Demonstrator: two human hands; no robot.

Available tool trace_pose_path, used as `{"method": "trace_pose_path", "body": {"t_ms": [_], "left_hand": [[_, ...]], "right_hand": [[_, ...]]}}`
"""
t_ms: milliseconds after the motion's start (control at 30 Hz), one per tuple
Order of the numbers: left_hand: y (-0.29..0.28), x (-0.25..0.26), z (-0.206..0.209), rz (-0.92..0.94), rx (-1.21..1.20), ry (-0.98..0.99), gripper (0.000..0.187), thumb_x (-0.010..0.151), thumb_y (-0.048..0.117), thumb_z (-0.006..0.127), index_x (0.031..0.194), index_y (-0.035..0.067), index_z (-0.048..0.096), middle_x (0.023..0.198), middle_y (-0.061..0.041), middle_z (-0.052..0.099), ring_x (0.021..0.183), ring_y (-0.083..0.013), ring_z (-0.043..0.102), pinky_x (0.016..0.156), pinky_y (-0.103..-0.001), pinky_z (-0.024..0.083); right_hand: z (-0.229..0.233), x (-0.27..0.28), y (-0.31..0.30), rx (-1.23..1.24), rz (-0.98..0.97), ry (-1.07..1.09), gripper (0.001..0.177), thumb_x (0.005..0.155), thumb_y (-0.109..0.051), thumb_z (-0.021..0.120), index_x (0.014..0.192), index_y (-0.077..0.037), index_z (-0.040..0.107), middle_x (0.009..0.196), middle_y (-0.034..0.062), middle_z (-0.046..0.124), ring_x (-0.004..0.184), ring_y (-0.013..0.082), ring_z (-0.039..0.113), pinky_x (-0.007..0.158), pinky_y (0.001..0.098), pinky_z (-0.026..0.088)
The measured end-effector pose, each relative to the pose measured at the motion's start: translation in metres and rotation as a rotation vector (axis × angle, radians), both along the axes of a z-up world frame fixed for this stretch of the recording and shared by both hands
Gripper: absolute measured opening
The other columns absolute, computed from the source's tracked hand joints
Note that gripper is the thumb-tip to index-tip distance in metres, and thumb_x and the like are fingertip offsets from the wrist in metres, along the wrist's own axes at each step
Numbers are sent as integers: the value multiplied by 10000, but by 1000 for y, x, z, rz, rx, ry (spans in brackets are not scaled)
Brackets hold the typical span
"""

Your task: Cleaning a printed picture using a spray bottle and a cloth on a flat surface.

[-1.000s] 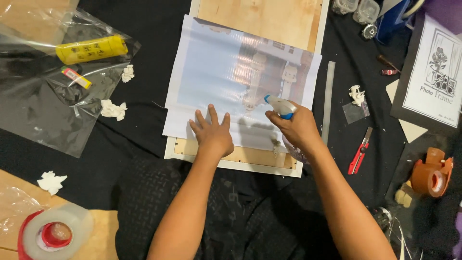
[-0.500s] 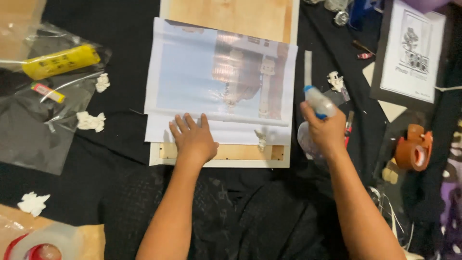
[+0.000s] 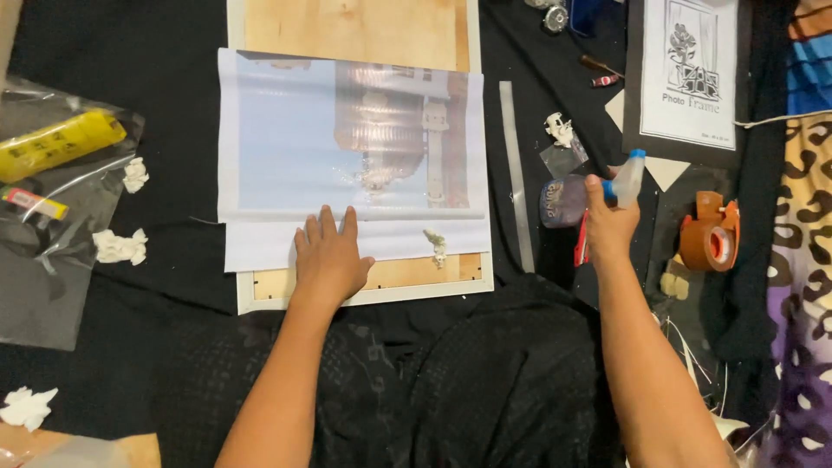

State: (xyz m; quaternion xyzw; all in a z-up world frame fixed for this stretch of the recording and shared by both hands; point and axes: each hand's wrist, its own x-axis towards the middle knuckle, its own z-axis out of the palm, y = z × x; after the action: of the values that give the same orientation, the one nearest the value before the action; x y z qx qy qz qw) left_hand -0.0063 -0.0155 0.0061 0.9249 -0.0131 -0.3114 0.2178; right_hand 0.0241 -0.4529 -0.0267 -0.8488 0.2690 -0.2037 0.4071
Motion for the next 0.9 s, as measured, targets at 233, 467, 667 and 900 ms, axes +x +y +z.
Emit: {"method": "trace_pose_path", "body": {"t_ms": [233,467,667,900], "left_hand": [[-3,7,1,-18,-25,-31,786,935,325,685,1583,10,372,1543,-331,415,1386,-509,463,1167,-626,263],[-7,25,1,33,-116,-70,660,982,337,604,1524,-12,465,1359,-290,611,1231,-444,621,1027,-549,450],[3,43,-3,116,-166,-73,636,990,317,587,1503,-42,480,1304,-316,633,1171,-449,653,974,-545,474],[8,53,-6,185,-180,-88,588,991,258,571,1488,-50,500,1263,-324,650,1119,-455,667,947,-523,469]], "right_hand": [[-55,-37,38,389,-120,300,430,792,-215,862,1084,29,662,789,74,657,588,162,686,473,281,591],[-96,82,29,-290,216,383,439,904,-165,660,1317,-19,687,1297,237,570,1199,403,605,1017,489,501],[-87,139,16,-501,176,725,531,937,-63,514,1459,5,582,1637,179,323,1459,430,291,1166,573,245],[-99,151,-9,-448,240,624,516,940,-101,599,1436,36,584,1379,215,580,1249,417,566,1021,569,442]]}}
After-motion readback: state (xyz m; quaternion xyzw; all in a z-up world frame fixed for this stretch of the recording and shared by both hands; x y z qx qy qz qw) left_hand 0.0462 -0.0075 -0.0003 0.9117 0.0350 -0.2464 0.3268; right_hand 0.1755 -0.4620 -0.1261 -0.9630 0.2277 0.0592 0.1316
